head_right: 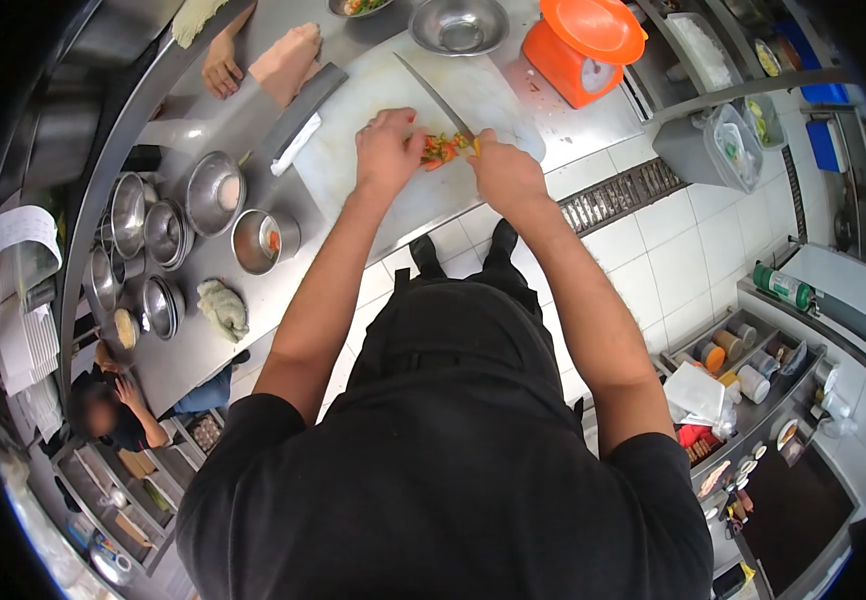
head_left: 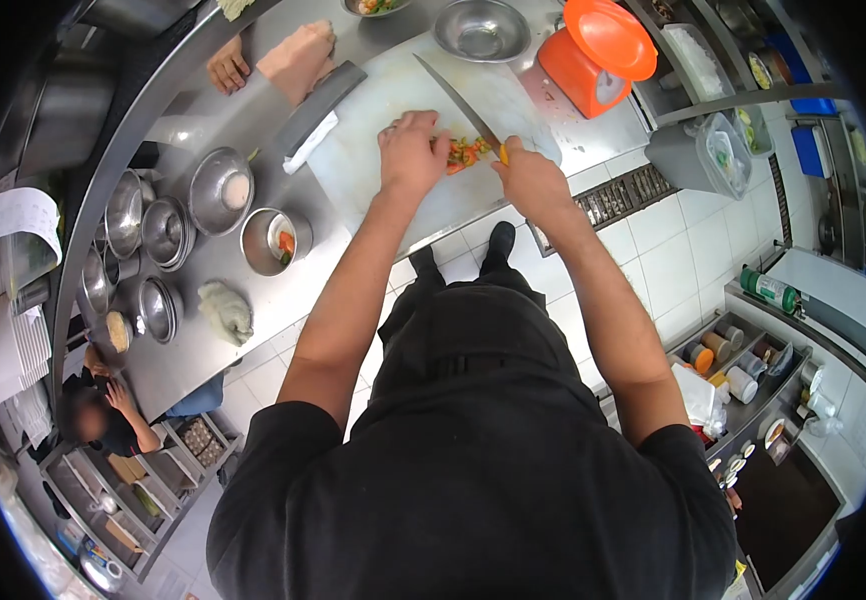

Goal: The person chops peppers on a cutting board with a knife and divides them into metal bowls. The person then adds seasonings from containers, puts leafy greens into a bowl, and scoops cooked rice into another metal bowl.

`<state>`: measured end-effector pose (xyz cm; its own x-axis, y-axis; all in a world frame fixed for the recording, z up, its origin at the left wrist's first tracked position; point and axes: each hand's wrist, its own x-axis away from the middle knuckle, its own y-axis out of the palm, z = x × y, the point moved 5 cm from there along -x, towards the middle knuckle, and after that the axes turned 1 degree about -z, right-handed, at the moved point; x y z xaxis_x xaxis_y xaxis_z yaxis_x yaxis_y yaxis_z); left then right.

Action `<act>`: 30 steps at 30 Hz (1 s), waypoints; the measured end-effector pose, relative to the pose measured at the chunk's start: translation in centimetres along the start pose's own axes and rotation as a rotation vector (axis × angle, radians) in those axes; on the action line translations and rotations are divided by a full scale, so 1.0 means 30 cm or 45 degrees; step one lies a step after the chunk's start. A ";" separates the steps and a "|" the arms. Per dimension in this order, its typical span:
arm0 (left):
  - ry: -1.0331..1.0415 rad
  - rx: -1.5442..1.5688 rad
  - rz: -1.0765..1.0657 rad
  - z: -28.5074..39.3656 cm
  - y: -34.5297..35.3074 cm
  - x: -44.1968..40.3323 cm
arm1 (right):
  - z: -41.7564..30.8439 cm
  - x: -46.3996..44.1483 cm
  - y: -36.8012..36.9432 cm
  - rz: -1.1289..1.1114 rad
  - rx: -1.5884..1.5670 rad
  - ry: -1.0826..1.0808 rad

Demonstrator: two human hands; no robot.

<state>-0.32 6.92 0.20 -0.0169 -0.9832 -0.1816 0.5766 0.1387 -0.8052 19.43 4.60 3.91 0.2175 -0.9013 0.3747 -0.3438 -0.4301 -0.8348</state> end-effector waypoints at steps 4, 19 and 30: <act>-0.043 -0.083 -0.034 -0.052 0.016 -0.050 | -0.011 0.020 -0.005 -0.021 0.000 0.014; 0.179 0.104 -0.383 0.032 0.001 -0.011 | -0.036 0.070 -0.002 -0.073 0.098 -0.043; 0.182 0.062 -0.489 0.044 0.025 0.021 | -0.023 0.125 0.073 -0.075 0.141 0.042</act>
<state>1.17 6.26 0.25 -0.3498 -0.9356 0.0480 0.5442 -0.2446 -0.8025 18.87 0.23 3.76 0.2038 -0.8765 0.4361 -0.2280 -0.4757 -0.8495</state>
